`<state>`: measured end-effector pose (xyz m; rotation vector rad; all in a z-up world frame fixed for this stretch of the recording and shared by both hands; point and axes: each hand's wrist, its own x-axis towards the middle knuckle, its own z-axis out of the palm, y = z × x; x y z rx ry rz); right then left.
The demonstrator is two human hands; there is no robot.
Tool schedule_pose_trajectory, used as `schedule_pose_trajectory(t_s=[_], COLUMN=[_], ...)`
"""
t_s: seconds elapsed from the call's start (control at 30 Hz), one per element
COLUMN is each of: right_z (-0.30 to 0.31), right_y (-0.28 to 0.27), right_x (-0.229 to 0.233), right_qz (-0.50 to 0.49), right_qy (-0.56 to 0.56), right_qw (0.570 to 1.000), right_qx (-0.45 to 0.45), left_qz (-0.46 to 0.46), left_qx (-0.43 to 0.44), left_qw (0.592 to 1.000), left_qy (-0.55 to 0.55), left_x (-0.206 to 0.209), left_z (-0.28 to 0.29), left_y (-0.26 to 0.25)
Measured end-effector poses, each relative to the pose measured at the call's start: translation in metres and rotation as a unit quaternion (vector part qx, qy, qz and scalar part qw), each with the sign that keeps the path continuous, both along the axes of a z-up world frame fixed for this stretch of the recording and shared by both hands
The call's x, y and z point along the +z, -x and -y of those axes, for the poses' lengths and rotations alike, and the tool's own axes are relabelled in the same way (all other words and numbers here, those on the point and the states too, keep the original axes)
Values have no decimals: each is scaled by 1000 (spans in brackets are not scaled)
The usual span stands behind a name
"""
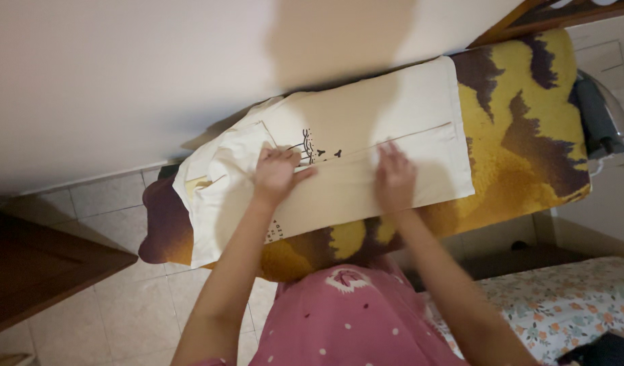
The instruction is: The person folds a cream-colored t-shirt on an ironing board using a paper template to ensure neatness. They smooth the fabric, fold the sleeves and body, and place the folded shirt into a laundry basket.
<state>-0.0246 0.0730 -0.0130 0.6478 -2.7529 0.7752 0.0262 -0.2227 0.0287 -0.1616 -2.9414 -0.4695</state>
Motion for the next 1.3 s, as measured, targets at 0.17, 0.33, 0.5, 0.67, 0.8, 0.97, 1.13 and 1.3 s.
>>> schedule_pose_trajectory(t_s=[0.17,0.33,0.5,0.67,0.8,0.97,1.13,1.3], right_z=[-4,27,47,51,53,25,-45,-109], right_y=[45,43,42,46,37,16,54,102], right_x=[37,38,47,49,41,26,10,10], right_qz=[155,121,228,228,175,12,10,64], right_qy=[9,18,5,28,58,127,125,87], right_qw=[988,983,968,966,980,991,992,994], right_qx=[12,133,109,117,78,33,-21,-9], left_qz=[127,150,108,94,31,-76,-54,69], left_qx=[3,8,32,56,92,67,63,-5], left_qw=[992,989,994,994,995,995,991,992], left_qy=[10,4,10,17,33,13,-104,-109], left_x=[11,8,11,13,2,-10,-7,-16], left_z=[3,2,4,6,-5,-70,-110,-149], left_y=[10,8,4,2,-2,-12,26,81])
